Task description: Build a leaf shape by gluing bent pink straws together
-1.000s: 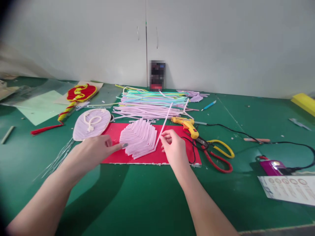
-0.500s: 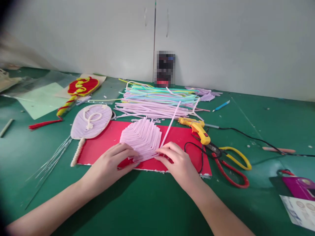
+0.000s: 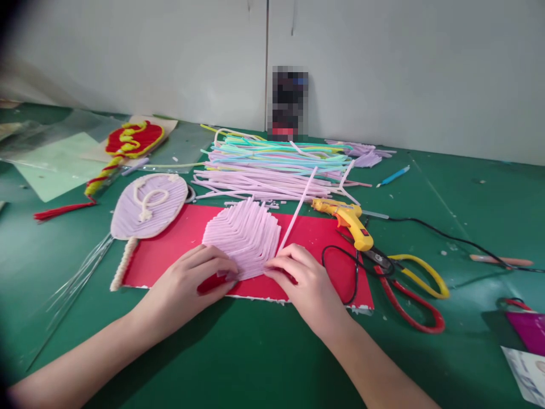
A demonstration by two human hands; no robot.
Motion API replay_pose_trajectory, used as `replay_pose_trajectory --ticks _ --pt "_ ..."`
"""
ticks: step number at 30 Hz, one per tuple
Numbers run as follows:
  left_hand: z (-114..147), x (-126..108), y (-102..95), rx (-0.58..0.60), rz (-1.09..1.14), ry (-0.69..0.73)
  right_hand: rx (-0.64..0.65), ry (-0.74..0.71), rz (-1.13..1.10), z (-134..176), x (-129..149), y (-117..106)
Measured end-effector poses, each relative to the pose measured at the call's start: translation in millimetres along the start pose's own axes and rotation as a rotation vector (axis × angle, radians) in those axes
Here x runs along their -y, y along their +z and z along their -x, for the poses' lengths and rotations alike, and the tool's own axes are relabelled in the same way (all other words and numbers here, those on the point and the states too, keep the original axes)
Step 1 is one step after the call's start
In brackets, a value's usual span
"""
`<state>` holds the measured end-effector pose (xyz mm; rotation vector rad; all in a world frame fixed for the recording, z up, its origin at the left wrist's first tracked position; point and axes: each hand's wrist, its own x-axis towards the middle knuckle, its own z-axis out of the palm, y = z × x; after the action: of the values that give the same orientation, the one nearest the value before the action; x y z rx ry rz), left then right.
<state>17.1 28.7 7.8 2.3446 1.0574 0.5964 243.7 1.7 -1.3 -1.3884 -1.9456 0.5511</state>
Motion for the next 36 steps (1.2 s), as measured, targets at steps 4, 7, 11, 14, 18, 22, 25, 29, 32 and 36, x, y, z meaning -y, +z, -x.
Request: replay_pose_trajectory --ticks 4,7,11,14,18,22,25,29,32,36 --pt "-1.5 1.4 0.1 -0.005 0.012 0.016 0.003 -0.001 0.012 0.4 0.1 0.8" --pt "-2.3 1.8 -0.4 -0.012 0.014 0.031 -0.002 -0.013 0.013 0.1 0.1 0.9" --pt "0.1 2.3 -2.6 -0.022 -0.004 0.074 -0.040 -0.046 0.008 -0.7 0.1 -2.1" --pt "3.0 3.6 -4.8 -0.058 -0.027 0.115 -0.124 -0.061 0.051 -0.4 0.0 -6.9" --pt "3.6 4.5 -5.7 -0.112 -0.045 0.148 -0.122 -0.056 0.103 0.8 0.4 -11.0" --pt "1.8 2.8 -3.8 -0.106 -0.050 0.169 -0.053 -0.040 0.096 0.9 0.4 -10.1" --pt "1.3 1.8 -1.8 -0.101 -0.077 0.159 -0.030 -0.039 0.098 0.4 -1.4 -8.5" --pt "1.5 2.9 0.2 -0.055 -0.085 0.153 -0.014 -0.041 0.101 0.0 -5.0 -5.7" --pt "1.6 4.7 1.0 -0.037 -0.070 0.154 -0.021 -0.052 0.106 -0.1 -5.2 -4.8" --pt "1.5 6.4 1.0 -0.035 -0.079 0.147 -0.090 -0.076 0.110 -0.2 -1.8 -9.9"
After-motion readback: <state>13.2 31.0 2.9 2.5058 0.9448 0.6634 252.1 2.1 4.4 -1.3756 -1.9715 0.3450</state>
